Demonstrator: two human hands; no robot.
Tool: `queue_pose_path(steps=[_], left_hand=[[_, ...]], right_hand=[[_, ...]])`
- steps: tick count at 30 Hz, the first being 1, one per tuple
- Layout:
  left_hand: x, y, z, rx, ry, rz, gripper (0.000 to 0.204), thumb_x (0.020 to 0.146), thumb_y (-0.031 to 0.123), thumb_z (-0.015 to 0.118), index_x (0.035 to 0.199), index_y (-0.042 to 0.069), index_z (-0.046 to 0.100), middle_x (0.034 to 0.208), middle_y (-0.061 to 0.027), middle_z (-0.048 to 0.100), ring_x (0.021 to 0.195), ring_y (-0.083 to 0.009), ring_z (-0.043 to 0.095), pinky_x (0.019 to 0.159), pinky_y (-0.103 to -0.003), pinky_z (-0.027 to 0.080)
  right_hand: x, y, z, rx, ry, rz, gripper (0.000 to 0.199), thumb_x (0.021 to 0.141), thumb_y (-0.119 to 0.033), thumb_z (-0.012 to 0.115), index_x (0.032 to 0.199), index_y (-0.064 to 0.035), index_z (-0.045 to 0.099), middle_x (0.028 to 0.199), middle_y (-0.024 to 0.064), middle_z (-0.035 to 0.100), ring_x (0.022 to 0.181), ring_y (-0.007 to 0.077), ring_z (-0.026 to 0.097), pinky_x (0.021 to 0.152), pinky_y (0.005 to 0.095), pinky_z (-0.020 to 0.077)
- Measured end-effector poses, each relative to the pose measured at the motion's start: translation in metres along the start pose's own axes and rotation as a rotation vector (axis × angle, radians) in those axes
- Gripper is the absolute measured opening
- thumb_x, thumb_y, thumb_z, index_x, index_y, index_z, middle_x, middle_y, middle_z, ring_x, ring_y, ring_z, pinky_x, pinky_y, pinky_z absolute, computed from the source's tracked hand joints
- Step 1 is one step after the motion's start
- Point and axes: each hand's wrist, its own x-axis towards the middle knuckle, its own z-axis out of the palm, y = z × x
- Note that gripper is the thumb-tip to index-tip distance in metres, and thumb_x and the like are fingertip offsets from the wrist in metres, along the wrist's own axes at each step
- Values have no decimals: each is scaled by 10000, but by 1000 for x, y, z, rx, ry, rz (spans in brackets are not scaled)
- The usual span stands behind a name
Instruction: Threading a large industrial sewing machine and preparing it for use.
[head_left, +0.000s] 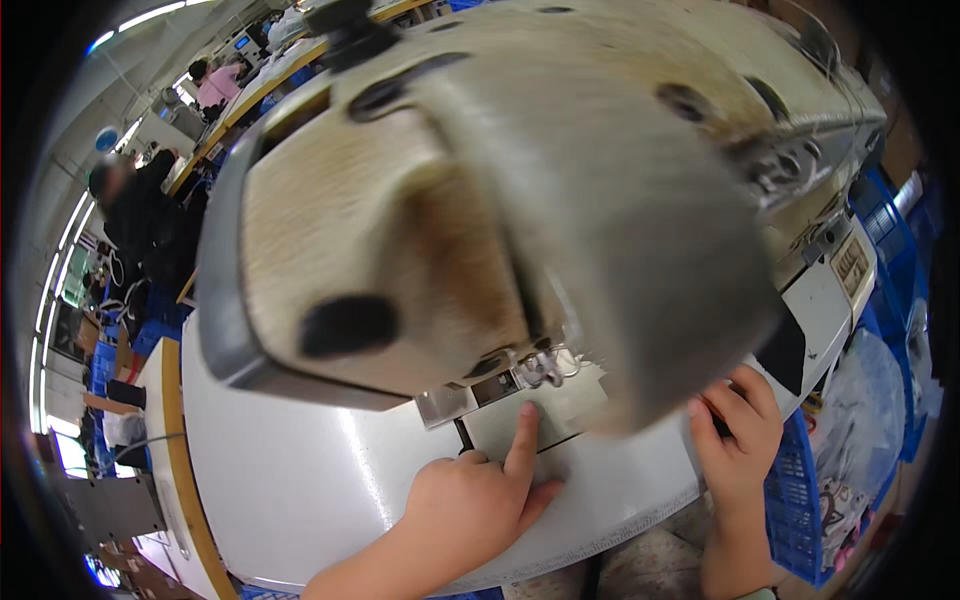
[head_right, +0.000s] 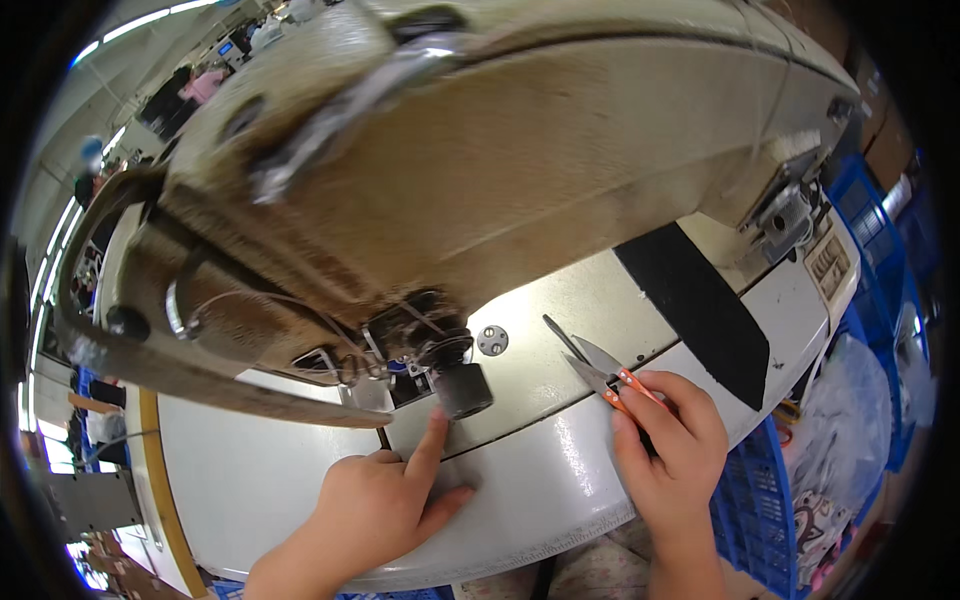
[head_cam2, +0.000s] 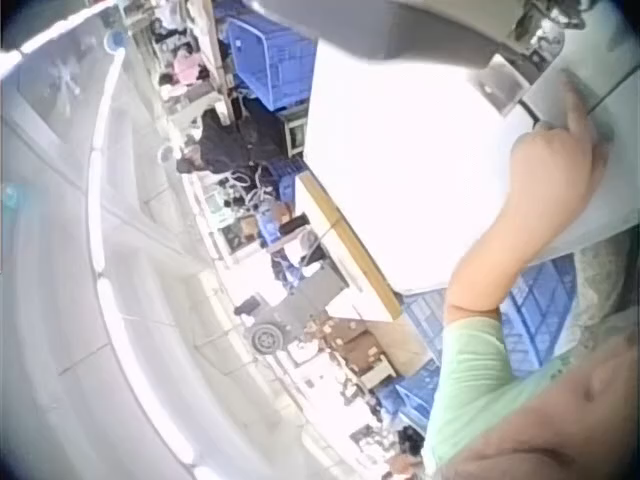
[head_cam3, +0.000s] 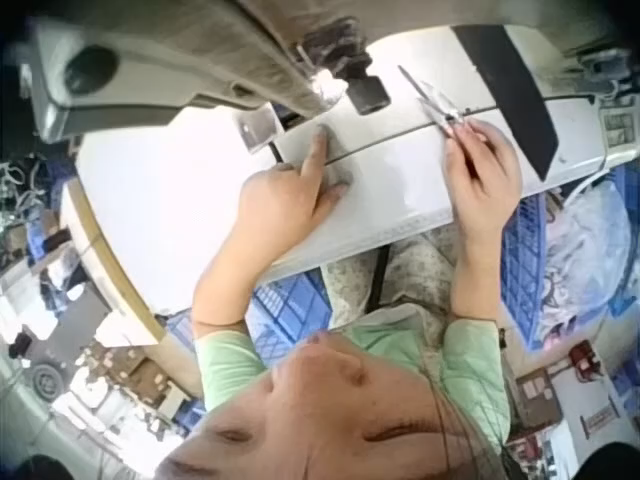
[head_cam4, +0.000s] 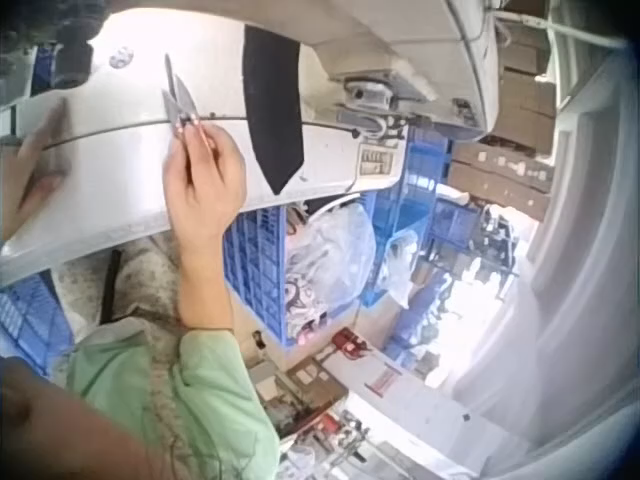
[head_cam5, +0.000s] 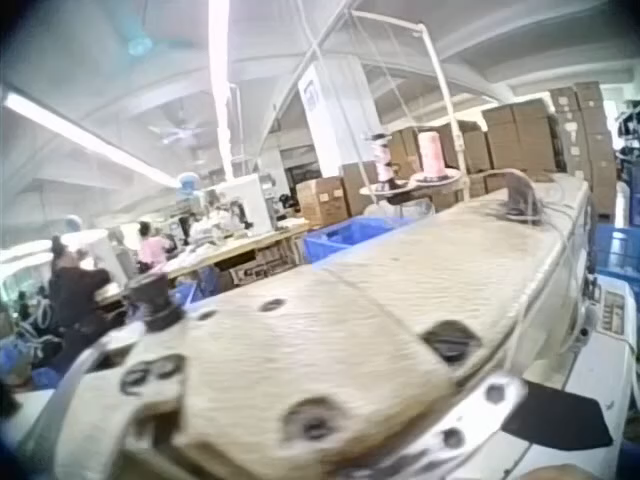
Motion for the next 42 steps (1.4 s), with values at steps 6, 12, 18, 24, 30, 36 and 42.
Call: queue_pose_path(steps=[6, 12, 18, 24, 30, 36, 42], left_hand=[[-3, -6, 6, -49, 79, 35, 640, 785, 394, 615, 1216, -60, 481, 425, -33, 452, 372, -193, 479, 345, -337, 377], [-4, -5, 4, -65, 127, 31, 603, 786, 384, 608, 1183, -59, 511, 414, -13, 445, 368, -177, 466, 335, -327, 366], [-9, -9, 9, -78, 144, 51, 575, 800, 380, 593, 1160, -63, 526, 421, -6, 454, 385, -169, 483, 343, -321, 375], [-9, -13, 17, -117, 153, 67, 582, 798, 386, 599, 1158, -64, 522, 439, -7, 478, 407, -170, 512, 355, -321, 394], [-11, -14, 19, -147, 144, 54, 588, 799, 382, 601, 1160, -74, 513, 463, -17, 503, 430, -178, 532, 372, -319, 410], [-9, -14, 24, -194, 175, 54, 536, 786, 329, 605, 1127, -76, 527, 466, -31, 512, 443, -188, 534, 381, -320, 415], [-10, -15, 31, -208, 182, 88, 240, 765, 270, 608, 732, 32, 609, 467, -44, 523, 448, -200, 536, 381, -328, 415]], right_hand=[[-2, -1, 0, -13, 65, -124, 218, 651, 39, 664, 868, 18, 652, 953, 144, 601, 750, 195, 577, 600, 252, 476], [1, -23, -6, -43, 66, -187, 226, 632, 22, 659, 859, 17, 656, 865, 136, 619, 655, 197, 575, 534, 262, 454], [33, -78, 14, 103, -466, -164, 187, 666, 0, 655, 852, 8, 671, 838, 111, 641, 664, 194, 610, 556, 267, 458], [41, -89, 33, -38, -474, -391, 181, 689, -65, 678, 868, -53, 662, 768, 64, 621, 590, 172, 580, 490, 284, 427], [40, -97, 45, -132, -470, -428, 191, 691, -76, 671, 880, -53, 653, 795, 57, 601, 626, 184, 584, 508, 290, 445], [42, -112, 48, -241, -470, -467, 180, 668, -79, 653, 843, -40, 633, 732, 68, 558, 646, 223, 565, 521, 311, 451], [48, -126, 53, -287, -514, -498, 117, 649, -75, 627, 753, -39, 586, 673, 82, 512, 625, 237, 544, 538, 332, 450]])
